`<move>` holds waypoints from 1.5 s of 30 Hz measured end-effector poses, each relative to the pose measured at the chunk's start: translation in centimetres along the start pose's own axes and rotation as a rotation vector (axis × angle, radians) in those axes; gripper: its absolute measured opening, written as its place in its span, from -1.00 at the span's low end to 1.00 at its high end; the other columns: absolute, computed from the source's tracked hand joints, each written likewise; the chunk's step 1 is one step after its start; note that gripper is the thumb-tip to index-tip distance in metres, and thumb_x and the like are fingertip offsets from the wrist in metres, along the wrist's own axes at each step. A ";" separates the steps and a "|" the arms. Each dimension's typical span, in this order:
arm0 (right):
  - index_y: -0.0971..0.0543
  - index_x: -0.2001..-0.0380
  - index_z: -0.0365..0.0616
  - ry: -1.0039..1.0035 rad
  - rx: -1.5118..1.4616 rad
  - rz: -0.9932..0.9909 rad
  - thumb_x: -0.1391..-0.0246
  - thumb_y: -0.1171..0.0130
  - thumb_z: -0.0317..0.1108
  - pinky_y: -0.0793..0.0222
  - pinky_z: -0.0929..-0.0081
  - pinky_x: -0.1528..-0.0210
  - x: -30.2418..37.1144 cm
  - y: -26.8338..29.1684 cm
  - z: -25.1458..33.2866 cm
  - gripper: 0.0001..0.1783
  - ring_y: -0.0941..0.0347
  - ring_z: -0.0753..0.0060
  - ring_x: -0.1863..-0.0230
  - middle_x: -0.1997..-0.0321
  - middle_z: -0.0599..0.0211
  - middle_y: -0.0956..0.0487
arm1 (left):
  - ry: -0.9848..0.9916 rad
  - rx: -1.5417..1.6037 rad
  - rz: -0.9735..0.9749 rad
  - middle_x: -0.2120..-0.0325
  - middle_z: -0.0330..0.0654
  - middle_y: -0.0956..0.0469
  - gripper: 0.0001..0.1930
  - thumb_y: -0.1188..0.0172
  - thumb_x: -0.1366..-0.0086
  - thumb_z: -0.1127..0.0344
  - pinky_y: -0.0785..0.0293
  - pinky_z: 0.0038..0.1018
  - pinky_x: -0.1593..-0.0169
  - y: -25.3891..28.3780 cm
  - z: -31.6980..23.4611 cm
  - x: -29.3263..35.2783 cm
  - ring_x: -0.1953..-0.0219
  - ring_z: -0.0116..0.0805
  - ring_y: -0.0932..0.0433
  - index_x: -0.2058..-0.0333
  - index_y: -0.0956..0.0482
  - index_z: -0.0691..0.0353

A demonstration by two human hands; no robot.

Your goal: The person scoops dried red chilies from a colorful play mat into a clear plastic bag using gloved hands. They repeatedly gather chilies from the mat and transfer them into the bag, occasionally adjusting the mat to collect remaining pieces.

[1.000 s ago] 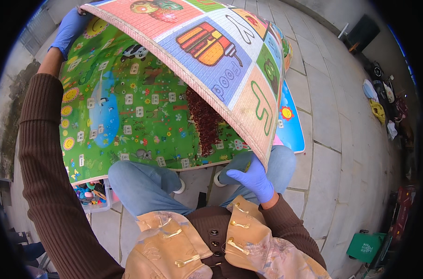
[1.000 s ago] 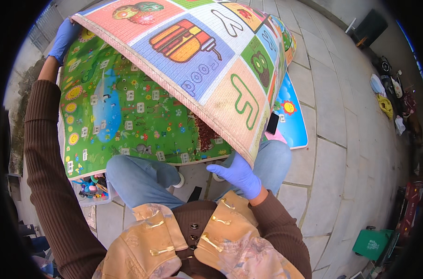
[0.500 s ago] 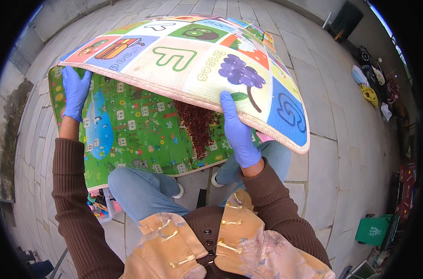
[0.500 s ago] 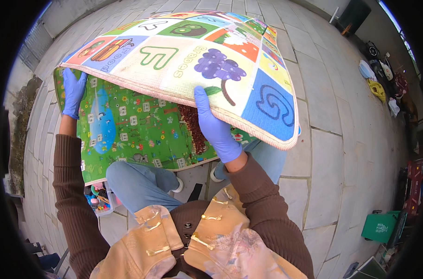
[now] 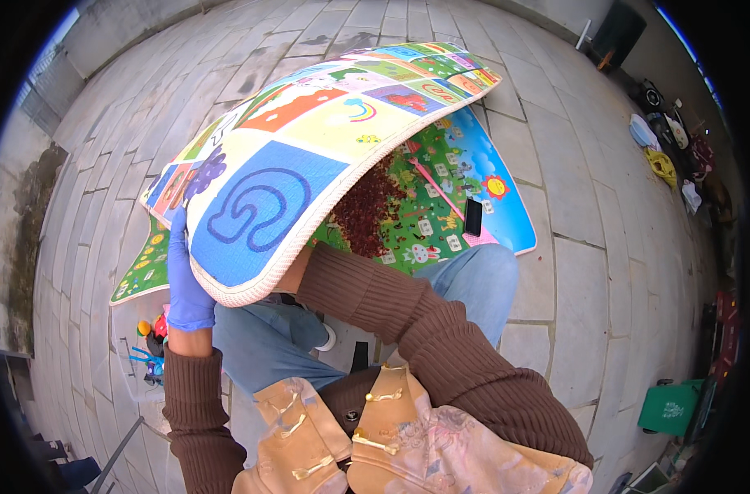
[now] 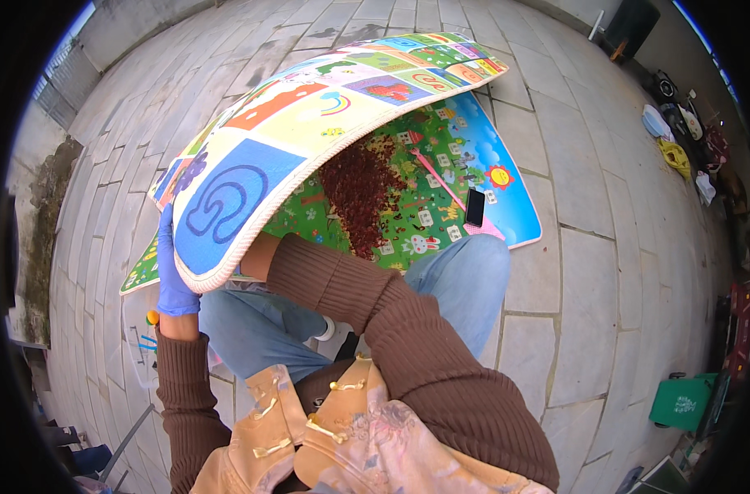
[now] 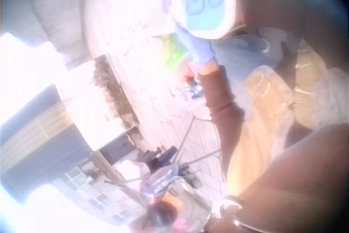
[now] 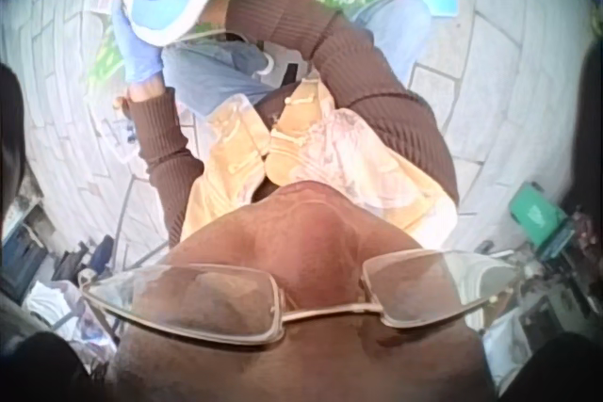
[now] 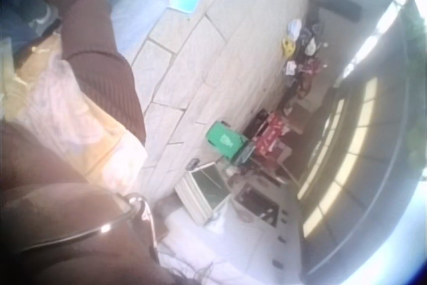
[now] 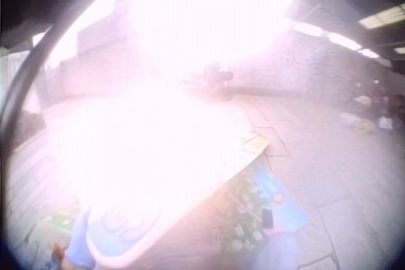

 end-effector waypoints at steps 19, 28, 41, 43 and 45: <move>0.01 -0.44 -0.36 0.074 -0.773 -0.850 -0.07 0.10 0.60 -0.01 -0.21 -0.47 15.9 25.0 0.5 0.27 -0.07 -0.23 -0.47 -0.49 -0.20 -0.08 | -0.901 -0.464 -0.327 -0.21 0.14 -0.33 -0.49 0.09 -0.47 0.22 -0.36 -0.18 -0.24 10.1 -29.9 7.6 -0.17 0.01 -0.38 -0.25 -0.24 0.47; -0.32 -0.13 -0.67 0.401 -0.735 -0.229 -0.34 0.11 -0.39 -0.35 -0.05 -0.36 4.0 27.4 17.7 -0.53 -0.36 -0.28 -0.29 -0.19 -0.44 -0.41 | -0.903 -0.331 -0.219 -0.37 0.30 0.00 -0.36 0.25 -0.51 0.10 -0.01 -0.01 -0.44 7.4 -30.5 3.4 -0.40 0.19 -0.03 -0.35 -0.01 0.53; -0.41 -0.16 -0.47 0.218 0.705 -0.602 -0.36 0.03 -0.28 -0.36 0.12 -0.31 -0.2 23.0 31.6 -0.53 -0.44 -0.05 -0.21 -0.21 -0.17 -0.46 | -1.551 -1.407 -0.096 -0.31 0.08 -0.25 -0.40 -0.10 -0.45 0.13 -0.31 -0.17 -0.33 -9.9 -11.5 4.6 -0.27 0.03 -0.38 -0.33 -0.22 0.34; -0.42 -0.15 -0.45 0.152 0.831 -0.592 -0.35 0.03 -0.27 -0.36 0.13 -0.30 0.6 23.1 32.9 -0.53 -0.45 -0.03 -0.21 -0.21 -0.15 -0.47 | -1.525 -1.418 -0.130 -0.31 0.09 -0.25 -0.39 -0.10 -0.45 0.12 -0.30 -0.16 -0.33 -11.1 -14.4 4.8 -0.28 0.03 -0.38 -0.33 -0.22 0.34; -0.43 -0.15 -0.44 0.102 0.937 -0.573 -0.35 0.02 -0.26 -0.37 0.15 -0.29 1.1 23.0 33.8 -0.53 -0.45 -0.01 -0.20 -0.20 -0.13 -0.47 | -1.494 -1.395 -0.141 -0.31 0.09 -0.24 -0.38 -0.10 -0.45 0.12 -0.30 -0.16 -0.33 -10.6 -16.6 6.2 -0.28 0.04 -0.37 -0.33 -0.22 0.35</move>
Point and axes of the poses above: each hand's wrist, its own x-axis away from the middle knuckle, its own y-axis out of the back of the hand, z = x × y, the point moved 2 cm from there along -x, towards the middle knuckle
